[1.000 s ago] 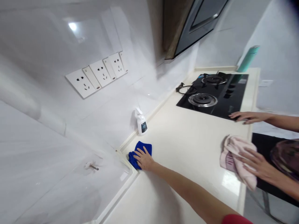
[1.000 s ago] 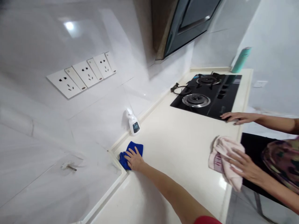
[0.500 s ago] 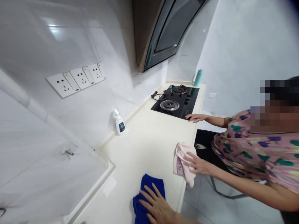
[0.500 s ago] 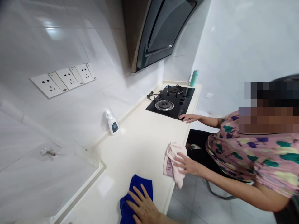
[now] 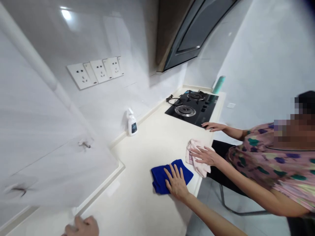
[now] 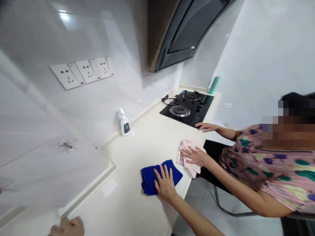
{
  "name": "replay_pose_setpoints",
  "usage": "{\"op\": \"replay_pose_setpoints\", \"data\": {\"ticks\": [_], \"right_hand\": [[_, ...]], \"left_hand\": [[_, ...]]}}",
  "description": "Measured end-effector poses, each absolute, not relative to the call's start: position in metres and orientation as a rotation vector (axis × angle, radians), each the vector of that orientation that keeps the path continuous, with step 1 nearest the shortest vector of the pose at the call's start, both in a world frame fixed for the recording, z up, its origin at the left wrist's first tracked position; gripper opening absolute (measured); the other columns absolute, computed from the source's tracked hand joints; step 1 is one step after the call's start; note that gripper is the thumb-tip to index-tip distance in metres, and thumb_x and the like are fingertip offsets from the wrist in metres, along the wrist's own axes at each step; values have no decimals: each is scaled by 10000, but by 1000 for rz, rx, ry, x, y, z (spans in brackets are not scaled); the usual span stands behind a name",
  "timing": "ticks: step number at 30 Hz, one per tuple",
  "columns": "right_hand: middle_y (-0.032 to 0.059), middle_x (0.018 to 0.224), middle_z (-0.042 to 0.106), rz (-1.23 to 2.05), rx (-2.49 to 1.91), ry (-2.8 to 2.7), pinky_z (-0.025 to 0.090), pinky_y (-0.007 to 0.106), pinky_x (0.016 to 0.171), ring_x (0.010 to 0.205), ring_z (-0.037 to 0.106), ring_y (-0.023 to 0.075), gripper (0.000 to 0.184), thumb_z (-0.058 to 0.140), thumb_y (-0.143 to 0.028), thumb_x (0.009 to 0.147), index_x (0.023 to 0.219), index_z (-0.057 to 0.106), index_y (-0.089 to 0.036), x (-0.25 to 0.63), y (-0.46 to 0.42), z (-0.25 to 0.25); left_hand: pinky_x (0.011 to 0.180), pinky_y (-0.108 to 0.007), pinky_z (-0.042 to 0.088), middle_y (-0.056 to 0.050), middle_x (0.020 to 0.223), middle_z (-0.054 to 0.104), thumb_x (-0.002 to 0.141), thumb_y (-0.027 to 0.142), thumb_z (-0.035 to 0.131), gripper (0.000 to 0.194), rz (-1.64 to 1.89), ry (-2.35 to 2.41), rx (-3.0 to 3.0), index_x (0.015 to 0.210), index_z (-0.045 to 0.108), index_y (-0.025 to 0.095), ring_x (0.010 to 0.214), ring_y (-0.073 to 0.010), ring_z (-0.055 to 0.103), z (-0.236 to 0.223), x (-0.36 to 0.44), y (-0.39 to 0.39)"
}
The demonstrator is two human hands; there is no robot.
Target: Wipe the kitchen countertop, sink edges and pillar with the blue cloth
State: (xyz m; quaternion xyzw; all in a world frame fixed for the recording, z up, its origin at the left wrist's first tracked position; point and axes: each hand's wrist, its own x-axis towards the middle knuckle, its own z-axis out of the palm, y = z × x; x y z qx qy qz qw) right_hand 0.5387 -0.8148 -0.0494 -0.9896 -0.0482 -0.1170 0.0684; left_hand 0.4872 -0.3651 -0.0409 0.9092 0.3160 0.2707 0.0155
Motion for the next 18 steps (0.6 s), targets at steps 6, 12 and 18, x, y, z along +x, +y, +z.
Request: {"op": "replay_pose_setpoints", "data": {"ticks": [6, 12, 18], "right_hand": [[164, 1584, 313, -377, -3013, -55, 144, 682, 1137, 1472, 175, 431, 565, 455, -349, 939, 1483, 433, -198, 615, -757, -52], [181, 1589, 293, -232, -3041, -21, 117, 700, 1125, 1458, 205, 447, 583, 411, -360, 957, 1507, 389, -169, 671, -702, -40], [188, 1616, 187, 28, -2920, -438, -56, 691, 1158, 1490, 59, 441, 690, 440, -454, 937, 1523, 343, -102, 584, -611, -28]], "left_hand": [[944, -681, 352, -253, 1391, 456, 745, 293, 475, 512, 873, 1017, 2829, 1225, 567, 145, 1326, -483, 355, -41, 482, -371], [974, -687, 350, -248, 1396, 478, 735, 269, 513, 511, 915, 1042, 2852, 1225, 585, 142, 1335, -466, 370, -43, 480, -371], [1034, -655, 360, -262, 1363, 502, 838, 258, 452, 433, 892, 1119, 2957, 1208, 599, 89, 1360, -434, 380, -32, 481, -378]]}}
